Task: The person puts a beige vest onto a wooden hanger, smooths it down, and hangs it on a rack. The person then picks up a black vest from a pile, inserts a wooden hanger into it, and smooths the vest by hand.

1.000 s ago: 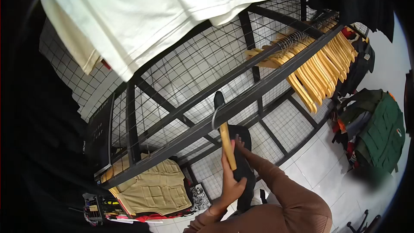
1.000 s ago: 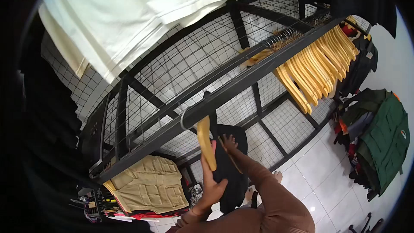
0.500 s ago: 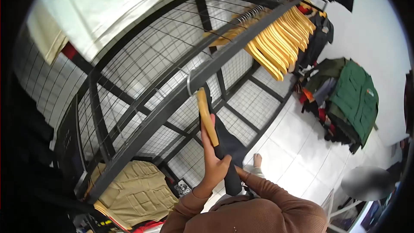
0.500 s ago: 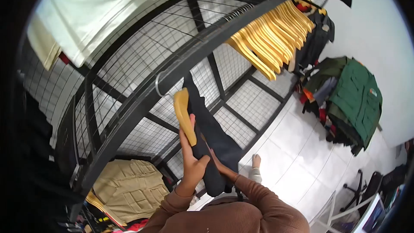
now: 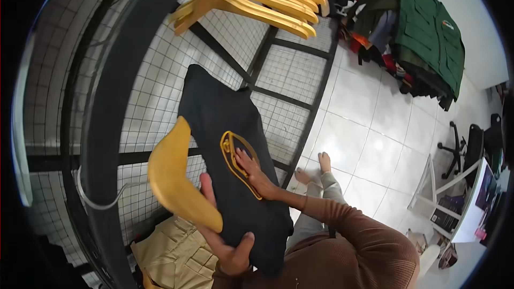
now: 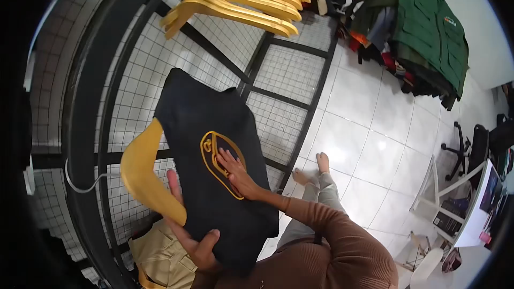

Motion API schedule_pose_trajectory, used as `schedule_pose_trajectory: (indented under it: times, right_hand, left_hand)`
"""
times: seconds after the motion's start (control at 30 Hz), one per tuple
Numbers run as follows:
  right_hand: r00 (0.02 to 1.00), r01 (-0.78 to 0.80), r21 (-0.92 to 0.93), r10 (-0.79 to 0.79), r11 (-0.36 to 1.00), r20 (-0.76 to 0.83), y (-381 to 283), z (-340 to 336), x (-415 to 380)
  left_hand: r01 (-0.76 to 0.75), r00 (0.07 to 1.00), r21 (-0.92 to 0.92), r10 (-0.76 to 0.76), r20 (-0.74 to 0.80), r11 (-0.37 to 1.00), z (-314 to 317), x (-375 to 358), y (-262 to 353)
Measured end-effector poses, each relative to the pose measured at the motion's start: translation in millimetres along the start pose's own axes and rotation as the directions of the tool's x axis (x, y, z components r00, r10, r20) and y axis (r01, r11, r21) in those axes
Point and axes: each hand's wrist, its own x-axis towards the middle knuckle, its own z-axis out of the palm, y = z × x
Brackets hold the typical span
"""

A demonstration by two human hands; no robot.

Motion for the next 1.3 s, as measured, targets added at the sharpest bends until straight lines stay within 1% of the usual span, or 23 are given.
schedule_pose_trajectory:
  times: [0.07,0.17,0.2,0.23,0.27,0.3,0.37,0.4,0.5,0.57,0.63,0.67,0.73,0.77,0.8,0.83,0.87,0.93,0.97,1.03,1.1,1.17,1.3]
  right_hand:
    - [0.967,-0.245,-0.181,0.253,0.952,0.024,52.4,12.8,-27.3]
    - [0.671,-0.66,-0.393,0.738,0.64,0.076,161.2,13.2,-99.6]
    - [0.673,-0.661,-0.382,0.735,0.646,0.078,242.5,12.6,-138.3]
    - [0.701,-0.57,-0.662,0.709,0.487,-0.082,318.4,32.6,-163.8]
    - [0.7,-0.571,-0.656,0.71,0.493,-0.076,264.4,-6.0,-134.4]
    - [0.756,-0.652,-0.371,0.6,0.661,-0.261,206.8,-15.0,-90.1]
    - [0.922,-0.288,-0.166,0.226,0.943,-0.315,143.9,-34.9,-12.5]
    - [0.949,-0.119,-0.095,0.085,0.988,-0.303,105.1,-40.7,26.3]
    - [0.904,0.353,0.076,-0.319,0.932,-0.285,-14.7,-40.5,114.3]
    - [0.866,0.459,0.012,-0.444,0.888,-0.23,-52.0,-27.9,137.8]
    - [0.804,0.571,-0.052,-0.571,0.819,-0.166,-59.1,-16.1,155.7]
    - [0.902,0.407,-0.121,-0.42,0.905,-0.103,-38.8,-7.7,161.9]
    - [0.998,0.028,-0.315,-0.011,0.949,0.057,12.4,-0.3,165.8]
    - [0.962,-0.156,-0.447,0.239,0.881,0.135,66.4,-2.9,158.7]
    - [0.921,-0.101,-0.528,0.28,0.843,0.272,175.4,-1.3,149.1]
    - [0.85,-0.182,-0.571,0.42,0.801,0.318,214.8,-9.8,135.5]
    - [0.752,-0.237,-0.711,0.588,0.662,0.297,158.6,-30.9,127.6]
    - [0.822,-0.502,-0.484,0.569,0.717,-0.011,135.4,-47.6,124.2]
    - [0.829,-0.479,-0.506,0.559,0.717,0.006,122.5,-54.9,127.2]
    - [0.951,-0.299,-0.084,0.289,0.951,-0.108,49.3,-76.3,131.2]
    - [0.991,-0.135,0.086,0.135,0.987,0.003,-71.1,-95.2,130.0]
    - [0.991,0.034,0.231,-0.063,0.972,0.117,-171.7,-112.8,112.7]
    - [0.932,0.107,-0.284,0.003,0.953,0.361,-283.8,-136.6,57.2]
  left_hand:
    - [0.031,1.0,0.013,-0.031,0.004,0.999,6.9,1.4,7.1]
    - [0.076,0.997,0.043,-0.075,-0.016,0.996,6.8,4.1,22.2]
    - [0.079,0.989,0.231,-0.106,0.106,0.97,-4.1,8.3,28.9]
    - [0.056,0.964,0.41,-0.156,0.216,0.911,-15.8,13.2,35.8]
    - [0.013,0.925,0.57,-0.227,0.306,0.822,-21.3,18.5,43.3]
    - [0.019,0.925,0.576,-0.233,0.301,0.818,-24.4,21.7,49.3]
    - [-0.032,0.873,0.742,-0.343,0.347,0.67,-23.4,32.9,62.4]
    - [-0.068,0.844,0.806,-0.397,0.361,0.588,-22.7,35.5,64.7]
    - [-0.184,0.839,0.869,-0.387,0.383,0.46,-21.1,35.4,62.9]
    - [-0.243,0.842,0.894,-0.376,0.386,0.376,-20.4,28.2,55.0]
    - [0.09,0.968,0.547,-0.202,0.149,0.833,-17.1,-0.6,15.4]
    - [0.166,0.985,0.237,-0.17,-0.004,0.957,-14.5,-6.5,4.3]
    - [0.143,0.99,0.12,-0.143,-0.015,0.982,-10.7,-3.1,3.2]
    - [0.135,0.991,0.001,-0.135,-0.019,0.991,-8.6,-1.2,4.2]
    - [0.126,0.991,-0.116,-0.129,-0.023,0.985,-6.4,-0.6,6.0]
    - [0.103,0.993,-0.113,-0.108,-0.039,0.988,-4.4,0.5,8.9]
    - [0.092,0.995,-0.054,-0.094,-0.034,0.994,-1.1,2.4,11.8]
    - [0.076,0.997,0.049,-0.074,-0.036,0.996,8.8,5.6,15.3]
    - [0.06,0.996,0.037,-0.057,-0.062,0.998,16.1,7.5,15.0]
    - [0.042,0.986,0.013,-0.039,-0.161,0.999,32.1,12.0,10.8]
    - [0.016,0.968,-0.015,-0.019,-0.25,1.0,37.8,10.0,1.9]
    - [0.033,0.989,-0.361,-0.082,-0.122,0.932,44.2,8.8,-16.6]
    - [-0.221,0.934,-0.126,0.173,-0.312,0.967,60.0,22.3,-57.5]
